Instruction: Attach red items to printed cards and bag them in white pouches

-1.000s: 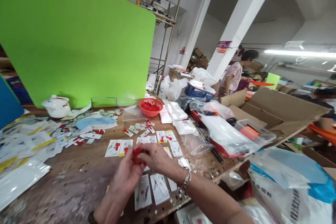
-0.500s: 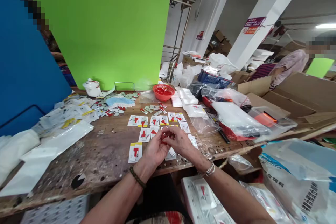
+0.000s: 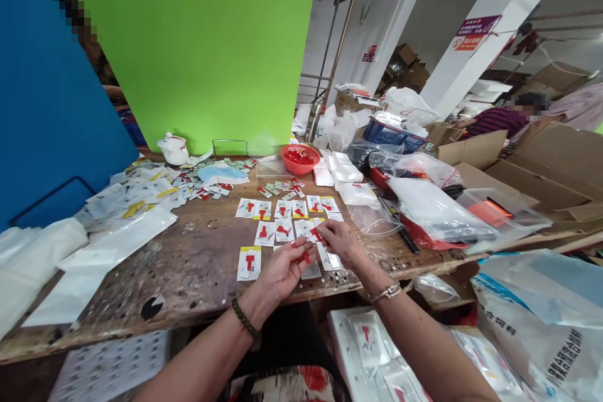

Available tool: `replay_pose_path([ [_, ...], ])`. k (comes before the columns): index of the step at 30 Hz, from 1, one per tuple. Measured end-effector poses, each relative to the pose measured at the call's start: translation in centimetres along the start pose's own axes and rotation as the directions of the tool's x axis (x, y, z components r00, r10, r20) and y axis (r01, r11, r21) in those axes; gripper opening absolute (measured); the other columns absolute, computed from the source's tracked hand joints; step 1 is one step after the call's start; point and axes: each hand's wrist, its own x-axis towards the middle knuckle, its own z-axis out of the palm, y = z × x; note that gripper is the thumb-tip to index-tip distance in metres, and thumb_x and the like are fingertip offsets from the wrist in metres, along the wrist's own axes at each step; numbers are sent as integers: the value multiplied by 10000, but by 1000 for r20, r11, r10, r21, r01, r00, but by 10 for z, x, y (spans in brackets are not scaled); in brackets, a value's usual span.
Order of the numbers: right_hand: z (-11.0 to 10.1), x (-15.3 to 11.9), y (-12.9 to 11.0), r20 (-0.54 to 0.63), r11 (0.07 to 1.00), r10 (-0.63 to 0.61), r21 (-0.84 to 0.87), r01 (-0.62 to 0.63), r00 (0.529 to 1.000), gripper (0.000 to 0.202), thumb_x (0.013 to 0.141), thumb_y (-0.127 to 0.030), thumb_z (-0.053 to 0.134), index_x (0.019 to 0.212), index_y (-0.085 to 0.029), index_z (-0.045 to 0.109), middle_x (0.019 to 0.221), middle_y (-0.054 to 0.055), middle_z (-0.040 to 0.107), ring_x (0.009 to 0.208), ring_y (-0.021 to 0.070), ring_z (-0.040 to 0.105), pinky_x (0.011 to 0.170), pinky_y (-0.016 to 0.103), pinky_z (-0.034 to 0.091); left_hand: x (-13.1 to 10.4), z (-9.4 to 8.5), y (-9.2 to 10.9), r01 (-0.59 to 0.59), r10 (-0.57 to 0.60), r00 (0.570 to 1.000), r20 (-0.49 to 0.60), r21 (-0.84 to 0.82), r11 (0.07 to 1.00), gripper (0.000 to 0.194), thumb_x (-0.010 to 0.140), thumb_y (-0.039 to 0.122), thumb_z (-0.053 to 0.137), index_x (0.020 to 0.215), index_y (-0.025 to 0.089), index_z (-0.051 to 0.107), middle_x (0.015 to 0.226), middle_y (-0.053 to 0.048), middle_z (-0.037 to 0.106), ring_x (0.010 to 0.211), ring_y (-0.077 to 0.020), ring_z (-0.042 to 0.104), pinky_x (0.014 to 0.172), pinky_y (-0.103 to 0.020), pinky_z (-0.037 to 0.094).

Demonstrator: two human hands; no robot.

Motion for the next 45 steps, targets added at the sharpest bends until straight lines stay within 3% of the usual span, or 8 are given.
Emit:
replay_pose_path([
  [5, -15, 26, -2, -10, 982, 29, -189, -31, 1000, 204, 769, -227, 487, 569, -187, 469, 457, -38, 503, 392, 65, 413, 382, 166, 322, -1, -8, 4, 22, -19, 999, -40, 72, 997, 201, 799, -73, 503, 907, 63, 604, 920, -167, 682, 792, -177, 701, 745, -264, 577],
  [11, 4, 46, 0, 45, 949, 69, -313, -51, 997, 231, 774, -153, 501, 544, -173, 516, 488, -13, 582, 394, 78, 479, 415, 175, 367, -2, -10, 5, 33, -36, 999, 16, 159, 987, 133, 846, 36, 538, 952, 82, 603, 810, -118, 690, 637, -144, 686, 539, -202, 541],
  [19, 17, 44, -4, -61, 868, -84, -495, 43, 995, 87, 743, -115, 571, 700, -160, 632, 756, 39, 660, 763, 156, 584, 678, 239, 413, 0, -8, 3, -40, 32, 999, 28, 330, 943, 63, 831, 52, 549, 839, 99, 589, 800, -109, 693, 557, -106, 648, 431, -151, 419],
  [25, 1, -4, -15, 332, 964, -91, -207, 167, 939, 116, 772, -271, 577, 739, -178, 637, 573, -36, 580, 548, 107, 521, 532, 208, 388, -4, 0, -4, -100, 27, 986, 165, 448, 888, 128, 787, 218, 659, 822, 105, 610, 781, -89, 682, 542, -113, 642, 366, -144, 342],
  [30, -13, -22, 0, 225, 998, -47, -32, 56, 973, 131, 727, -293, 593, 678, -174, 570, 536, -53, 524, 481, 79, 452, 460, 183, 334, -3, 6, -15, -74, -36, 981, 192, 535, 842, 158, 792, 251, 640, 827, 101, 604, 735, -82, 679, 476, -99, 607, 353, -152, 313],
  [34, -34, 6, 5, 50, 966, -30, -256, 42, 998, 170, 778, -288, 509, 676, -162, 558, 565, -34, 532, 505, 83, 445, 467, 189, 328, -1, 11, -14, -45, -20, 990, 139, 449, 892, 41, 784, 76, 583, 805, 106, 567, 711, -62, 661, 513, -81, 605, 411, -147, 361],
  [38, -43, 47, 6, 37, 822, -119, -557, 119, 992, 169, 775, -188, 482, 645, -153, 583, 601, -10, 568, 576, 101, 482, 521, 203, 333, 2, 13, -10, -2, -19, 999, 50, 392, 920, 300, 691, -136, 491, 849, 113, 549, 797, -69, 677, 686, -107, 671, 656, -200, 518],
  [45, -28, 76, 18, 43, 762, -150, -631, 144, 988, 110, 714, -174, 599, 785, -171, 683, 718, 25, 642, 711, 151, 557, 635, 231, 368, 8, 11, -10, -57, 49, 998, 33, 335, 941, 224, 752, -69, 575, 868, 118, 536, 793, -65, 676, 750, -143, 697, 755, -270, 559],
])
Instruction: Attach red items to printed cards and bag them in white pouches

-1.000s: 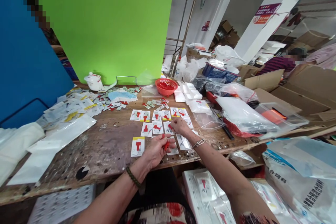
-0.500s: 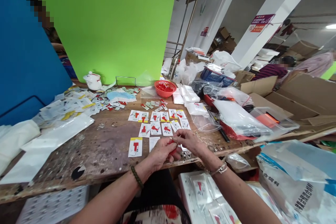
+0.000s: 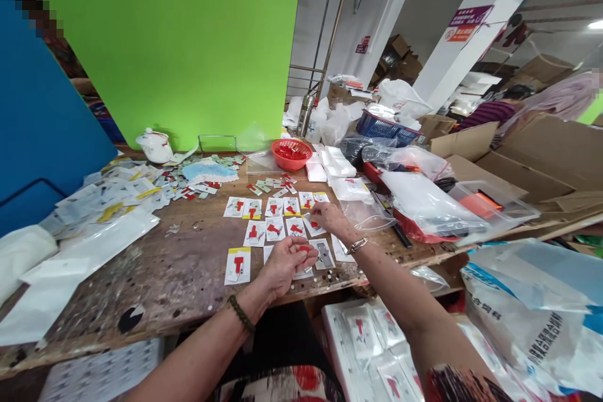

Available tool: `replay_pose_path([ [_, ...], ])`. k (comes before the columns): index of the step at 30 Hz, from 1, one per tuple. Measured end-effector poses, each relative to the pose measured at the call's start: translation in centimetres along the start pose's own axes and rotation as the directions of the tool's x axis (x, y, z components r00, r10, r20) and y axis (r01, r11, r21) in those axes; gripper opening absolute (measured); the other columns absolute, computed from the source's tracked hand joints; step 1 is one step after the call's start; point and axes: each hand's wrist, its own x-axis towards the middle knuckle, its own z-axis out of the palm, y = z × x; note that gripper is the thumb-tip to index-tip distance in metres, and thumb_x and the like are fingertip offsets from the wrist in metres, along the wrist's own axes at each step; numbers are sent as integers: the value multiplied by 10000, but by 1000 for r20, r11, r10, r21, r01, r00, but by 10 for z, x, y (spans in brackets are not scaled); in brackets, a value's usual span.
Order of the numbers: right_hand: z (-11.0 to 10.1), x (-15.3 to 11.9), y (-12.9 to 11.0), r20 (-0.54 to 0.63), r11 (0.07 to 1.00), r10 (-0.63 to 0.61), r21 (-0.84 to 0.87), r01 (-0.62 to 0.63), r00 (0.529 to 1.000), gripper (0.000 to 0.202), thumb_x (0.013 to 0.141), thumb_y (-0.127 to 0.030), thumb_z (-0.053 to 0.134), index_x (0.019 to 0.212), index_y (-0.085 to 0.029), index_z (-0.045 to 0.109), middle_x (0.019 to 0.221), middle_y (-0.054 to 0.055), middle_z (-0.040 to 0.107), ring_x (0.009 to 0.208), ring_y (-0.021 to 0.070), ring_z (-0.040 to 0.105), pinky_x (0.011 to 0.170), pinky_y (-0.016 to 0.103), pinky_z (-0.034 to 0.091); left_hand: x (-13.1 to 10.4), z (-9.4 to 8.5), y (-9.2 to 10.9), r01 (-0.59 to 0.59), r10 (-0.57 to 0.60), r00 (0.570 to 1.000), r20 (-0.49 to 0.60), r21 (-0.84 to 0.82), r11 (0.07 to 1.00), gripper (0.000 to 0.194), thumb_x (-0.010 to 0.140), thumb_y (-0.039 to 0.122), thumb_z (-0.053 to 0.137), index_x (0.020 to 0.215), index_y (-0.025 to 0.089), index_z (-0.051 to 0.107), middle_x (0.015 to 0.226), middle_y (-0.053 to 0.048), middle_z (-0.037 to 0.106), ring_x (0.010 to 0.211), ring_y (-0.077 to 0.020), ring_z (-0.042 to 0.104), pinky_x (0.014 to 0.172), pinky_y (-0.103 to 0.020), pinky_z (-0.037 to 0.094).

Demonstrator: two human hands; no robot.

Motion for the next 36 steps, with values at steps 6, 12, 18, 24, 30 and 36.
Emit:
replay_pose_path([
  [6, -16, -41, -20, 90, 974, -124, 201, 104, 988, 165, 798, -266, 552, 795, -164, 681, 721, 10, 653, 670, 129, 566, 629, 228, 410, 1, -2, 0, -68, 70, 997, -39, 40, 997, 249, 746, -1, 635, 931, 121, 523, 698, -36, 679, 664, -154, 697, 635, -255, 574],
  [12, -20, -93, -32, 191, 884, -115, 467, 12, 975, 113, 763, -264, 573, 718, -173, 623, 619, -25, 594, 562, 96, 520, 531, 199, 396, 2, 4, -8, -127, 128, 992, 2, 171, 977, 268, 687, 112, 731, 854, 132, 522, 611, -24, 662, 552, -154, 664, 508, -233, 541],
  [18, -32, -64, 5, 24, 939, 57, 338, -62, 998, 149, 785, -211, 471, 719, -175, 600, 516, -44, 525, 460, 93, 446, 462, 199, 342, -2, 12, -7, -74, 80, 996, -41, 124, 990, 169, 753, -25, 568, 830, 122, 540, 698, -39, 656, 565, -106, 652, 591, -225, 550],
  [24, -36, -9, 33, -85, 996, 32, 87, -24, 996, 166, 721, -125, 508, 668, -165, 661, 636, 5, 650, 613, 125, 556, 570, 205, 387, 1, 17, -2, -18, 25, 992, -127, 54, 998, 260, 732, -118, 496, 811, 127, 533, 732, -23, 609, 665, -132, 692, 718, -276, 574],
  [30, -16, -4, 34, -139, 998, 54, 22, -52, 989, 168, 721, -111, 559, 786, -144, 711, 786, 68, 705, 741, 165, 595, 683, 246, 413, 5, 11, -2, -73, 89, 988, -127, 123, 990, 232, 728, -35, 599, 890, 124, 548, 700, -16, 631, 579, -139, 668, 556, -253, 559],
  [36, -26, -45, -3, 28, 964, -179, 205, 169, 983, 208, 827, -282, 544, 799, -157, 709, 706, 9, 669, 667, 129, 566, 625, 225, 408, 10, 6, -2, -129, 147, 985, -91, 171, 977, 109, 799, 55, 578, 900, 96, 572, 711, -67, 687, 584, -129, 669, 567, -236, 554],
])
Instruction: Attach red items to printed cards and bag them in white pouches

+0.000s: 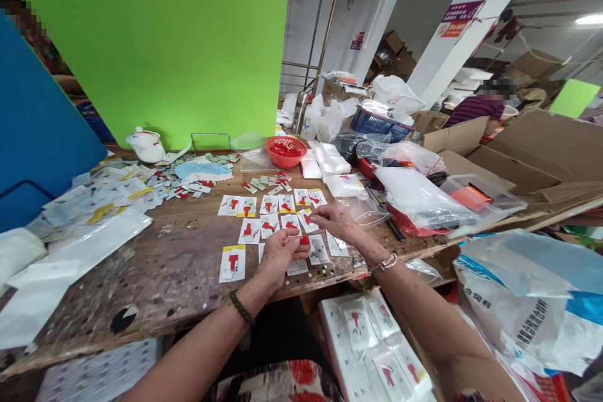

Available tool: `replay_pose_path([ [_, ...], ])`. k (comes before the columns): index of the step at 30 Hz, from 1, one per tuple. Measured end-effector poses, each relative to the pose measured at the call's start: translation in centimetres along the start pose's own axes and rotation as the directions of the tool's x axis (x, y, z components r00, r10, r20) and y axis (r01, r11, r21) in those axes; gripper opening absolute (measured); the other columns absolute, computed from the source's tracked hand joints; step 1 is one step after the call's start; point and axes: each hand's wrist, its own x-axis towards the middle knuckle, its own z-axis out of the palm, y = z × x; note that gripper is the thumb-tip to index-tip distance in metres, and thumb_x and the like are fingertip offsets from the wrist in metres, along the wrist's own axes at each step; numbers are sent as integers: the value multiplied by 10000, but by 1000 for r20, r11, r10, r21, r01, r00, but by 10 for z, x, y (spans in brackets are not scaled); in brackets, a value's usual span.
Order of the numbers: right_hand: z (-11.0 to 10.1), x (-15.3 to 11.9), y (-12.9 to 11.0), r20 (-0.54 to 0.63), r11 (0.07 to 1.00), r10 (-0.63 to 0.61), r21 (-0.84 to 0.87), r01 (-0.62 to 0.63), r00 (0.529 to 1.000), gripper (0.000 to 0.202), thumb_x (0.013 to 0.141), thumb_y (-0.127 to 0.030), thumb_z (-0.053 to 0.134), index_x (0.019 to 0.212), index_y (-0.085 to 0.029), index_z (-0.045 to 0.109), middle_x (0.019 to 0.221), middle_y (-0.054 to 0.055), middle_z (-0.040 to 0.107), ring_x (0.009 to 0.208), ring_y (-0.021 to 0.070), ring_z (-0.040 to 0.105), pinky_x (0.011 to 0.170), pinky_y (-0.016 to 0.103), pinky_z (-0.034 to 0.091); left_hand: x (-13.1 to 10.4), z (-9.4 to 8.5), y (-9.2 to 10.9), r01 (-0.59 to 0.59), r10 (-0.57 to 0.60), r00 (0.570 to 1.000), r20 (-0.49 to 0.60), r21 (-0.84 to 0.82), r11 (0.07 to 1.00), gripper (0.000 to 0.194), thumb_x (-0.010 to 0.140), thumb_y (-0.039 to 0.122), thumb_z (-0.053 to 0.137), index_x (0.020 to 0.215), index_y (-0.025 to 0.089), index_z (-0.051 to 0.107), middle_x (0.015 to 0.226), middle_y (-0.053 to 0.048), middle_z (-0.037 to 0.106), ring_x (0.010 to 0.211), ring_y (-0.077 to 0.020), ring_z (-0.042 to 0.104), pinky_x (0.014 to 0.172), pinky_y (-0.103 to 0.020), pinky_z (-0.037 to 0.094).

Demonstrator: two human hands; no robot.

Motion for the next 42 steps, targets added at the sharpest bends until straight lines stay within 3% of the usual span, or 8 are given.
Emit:
replay_pose_path([
  [7, 1, -24, -59, -16, 993, -106, 55, 106, 994, 92, 765, -156, 598, 710, -171, 671, 659, -20, 631, 646, 109, 536, 616, 211, 379, 7, -5, 22, -255, 245, 965, 91, 116, 960, 263, 684, 169, 727, 890, 128, 571, 699, -27, 685, 593, -147, 679, 636, -296, 587],
  [14, 19, -28, -59, 10, 984, -66, 167, 64, 998, 90, 757, -138, 576, 709, -171, 645, 631, -29, 607, 600, 96, 527, 580, 207, 397, 11, -35, 34, -327, 249, 938, 240, 382, 864, 172, 740, 225, 630, 893, 163, 581, 742, -46, 682, 596, -175, 678, 562, -297, 560],
  [19, 49, -35, -54, 163, 883, 184, 406, -236, 969, 54, 727, -127, 586, 709, -177, 576, 521, -60, 561, 426, 74, 503, 433, 183, 424, 5, -74, 38, -502, 449, 834, 321, 780, 374, 177, 718, 87, 540, 792, 191, 662, 842, -48, 692, 815, -188, 640, 805, -319, 508],
  [21, 64, -35, -57, 205, 830, 224, 473, -297, 953, 85, 718, -110, 592, 700, -183, 552, 517, -60, 570, 434, 82, 538, 435, 186, 460, 0, -89, 33, -516, 418, 811, 410, 838, 178, 227, 705, 58, 521, 805, 188, 678, 880, -62, 691, 903, -210, 613, 900, -349, 460],
  [24, 85, -32, -62, 214, 802, 257, 496, -331, 942, 123, 719, -90, 586, 681, -190, 525, 501, -57, 571, 441, 93, 560, 437, 194, 478, -6, -102, 23, -525, 329, 812, 482, 849, 52, 286, 694, 45, 504, 876, 175, 682, 932, -84, 680, 949, -224, 592, 924, -361, 436],
  [30, 111, -25, -66, 143, 890, 318, 295, -347, 937, 95, 765, -135, 547, 704, -206, 535, 541, -30, 610, 458, 112, 570, 463, 212, 433, -14, -100, 19, -484, 257, 851, 458, 874, 44, 287, 683, 49, 496, 865, 191, 666, 919, -74, 667, 938, -227, 578, 900, -359, 435],
  [34, 115, -28, -65, 0, 983, 174, -60, -173, 985, 66, 765, -187, 565, 708, -195, 596, 653, 21, 661, 632, 149, 611, 585, 239, 399, -13, -100, 23, -486, 219, 854, 472, 874, 13, 267, 699, 58, 484, 863, 181, 656, 919, -80, 651, 939, -229, 571, 898, -362, 434],
  [42, 95, -23, -72, 112, 965, 21, -262, 10, 993, 170, 825, -269, 530, 724, -190, 642, 696, 46, 675, 668, 161, 594, 577, 243, 320, -12, -110, 13, -520, 273, 831, 485, 851, 70, 221, 744, 70, 448, 833, 184, 615, 926, -61, 629, 921, -197, 557, 881, -340, 449],
])
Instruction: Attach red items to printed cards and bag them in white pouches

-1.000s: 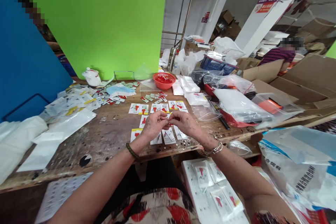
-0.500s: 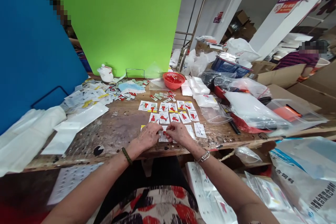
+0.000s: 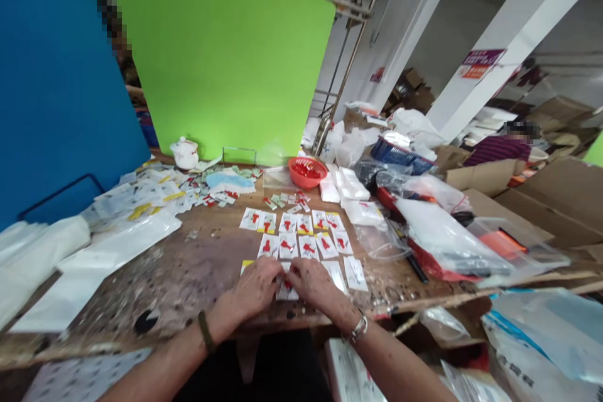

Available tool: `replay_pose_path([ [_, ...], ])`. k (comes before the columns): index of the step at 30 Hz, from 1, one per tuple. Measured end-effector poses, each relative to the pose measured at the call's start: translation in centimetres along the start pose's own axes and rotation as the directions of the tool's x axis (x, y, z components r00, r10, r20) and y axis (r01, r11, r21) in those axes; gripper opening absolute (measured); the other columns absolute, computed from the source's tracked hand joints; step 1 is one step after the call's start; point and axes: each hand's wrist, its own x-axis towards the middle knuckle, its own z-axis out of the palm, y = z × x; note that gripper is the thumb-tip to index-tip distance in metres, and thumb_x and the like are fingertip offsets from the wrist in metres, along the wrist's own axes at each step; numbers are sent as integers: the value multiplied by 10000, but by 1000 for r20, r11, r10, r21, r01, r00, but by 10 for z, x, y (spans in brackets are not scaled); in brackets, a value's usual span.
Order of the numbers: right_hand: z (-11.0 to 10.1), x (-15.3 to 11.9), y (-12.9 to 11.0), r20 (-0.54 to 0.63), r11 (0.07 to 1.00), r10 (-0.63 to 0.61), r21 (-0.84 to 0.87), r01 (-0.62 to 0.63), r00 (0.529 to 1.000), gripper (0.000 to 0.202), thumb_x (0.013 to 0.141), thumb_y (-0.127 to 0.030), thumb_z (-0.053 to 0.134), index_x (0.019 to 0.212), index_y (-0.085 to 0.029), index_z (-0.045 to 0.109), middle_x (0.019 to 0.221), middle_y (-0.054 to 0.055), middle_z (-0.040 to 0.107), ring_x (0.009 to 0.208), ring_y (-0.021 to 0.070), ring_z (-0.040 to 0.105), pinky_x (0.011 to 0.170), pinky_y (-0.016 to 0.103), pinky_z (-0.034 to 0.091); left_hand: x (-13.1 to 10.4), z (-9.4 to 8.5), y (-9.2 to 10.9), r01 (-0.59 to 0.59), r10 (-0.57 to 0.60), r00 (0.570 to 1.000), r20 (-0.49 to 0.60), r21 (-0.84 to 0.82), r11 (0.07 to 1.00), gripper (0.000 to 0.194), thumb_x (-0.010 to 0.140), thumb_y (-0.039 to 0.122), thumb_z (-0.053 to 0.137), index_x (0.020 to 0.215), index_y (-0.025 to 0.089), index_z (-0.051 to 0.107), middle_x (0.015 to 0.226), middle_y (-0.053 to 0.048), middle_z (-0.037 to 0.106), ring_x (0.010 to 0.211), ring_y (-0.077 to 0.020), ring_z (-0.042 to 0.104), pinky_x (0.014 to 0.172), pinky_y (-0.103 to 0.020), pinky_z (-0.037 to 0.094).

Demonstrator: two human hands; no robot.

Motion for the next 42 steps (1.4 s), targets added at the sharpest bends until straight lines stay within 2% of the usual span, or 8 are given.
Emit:
replay_pose_path([
  [6, -64, 82, 30, -190, 1000, -2, -29, -4, 982, 161, 793, -210, 541, 675, -193, 650, 662, 28, 661, 621, 143, 570, 552, 232, 319, 11, 5, -25, -100, 91, 992, -82, -109, 989, 286, 786, 89, 461, 969, 254, 605, 1080, -28, 637, 1043, -168, 566, 950, -275, 438],
  [11, -108, 184, 65, -364, 995, 37, -72, -68, 931, 206, 793, -104, 492, 816, -165, 687, 825, 72, 709, 769, 169, 610, 667, 238, 412, 63, -8, -39, -200, 182, 958, -222, -60, 978, 291, 816, 124, 472, 1043, 258, 594, 1158, -57, 627, 1109, -195, 561, 970, -305, 449],
  [17, -112, 281, 92, -304, 985, 65, -131, -110, 950, 238, 764, -65, 563, 941, -149, 696, 932, 107, 712, 880, 197, 638, 741, 254, 455, 169, -36, -48, -184, 183, 957, -226, 18, 983, 422, 770, 21, 421, 1108, 210, 589, 1219, -86, 602, 1149, -214, 536, 1028, -402, 408],
  [21, -103, 321, 101, -232, 979, 65, -173, -107, 971, 240, 703, -135, 680, 937, -181, 708, 945, 96, 712, 923, 216, 640, 758, 260, 473, 226, -42, -60, -196, 208, 952, -226, 74, 978, 563, 733, -2, 435, 1260, 179, 518, 1397, -118, 480, 1326, -243, 378, 1113, -459, 285],
  [24, -96, 337, 108, -185, 976, 73, -188, -108, 980, 208, 725, -171, 678, 930, -155, 712, 925, 123, 713, 903, 220, 648, 754, 265, 479, 251, -37, -69, -151, 170, 968, -185, 109, 982, 609, 741, 26, 458, 1339, 145, 458, 1462, -144, 404, 1403, -285, 241, 1130, -498, 223],
  [28, -92, 345, 119, -117, 979, 76, -179, -96, 990, 155, 743, -194, 678, 886, -146, 714, 855, 110, 716, 833, 188, 649, 733, 256, 482, 265, -30, -77, -97, 116, 982, -147, 131, 987, 636, 732, 27, 452, 1357, 143, 444, 1466, -139, 402, 1397, -305, 240, 1130, -538, 174],
  [36, -98, 340, 120, -94, 995, 79, -48, -84, 992, 198, 667, -123, 693, 855, -174, 731, 922, 44, 720, 875, 180, 633, 750, 233, 464, 259, -36, -68, -37, 52, 995, -81, 178, 983, 688, 725, 51, 457, 1400, 164, 390, 1500, -105, 359, 1396, -264, 248, 1141, -500, 173],
  [42, -100, 336, 120, -186, 986, 116, 137, -91, 976, 172, 601, -51, 657, 706, -172, 719, 740, 11, 710, 721, 149, 625, 637, 211, 457, 257, -36, -67, -27, 42, 996, -84, 169, 985, 702, 706, 29, 457, 1391, 176, 409, 1507, -104, 351, 1392, -264, 263, 1135, -526, 162],
])
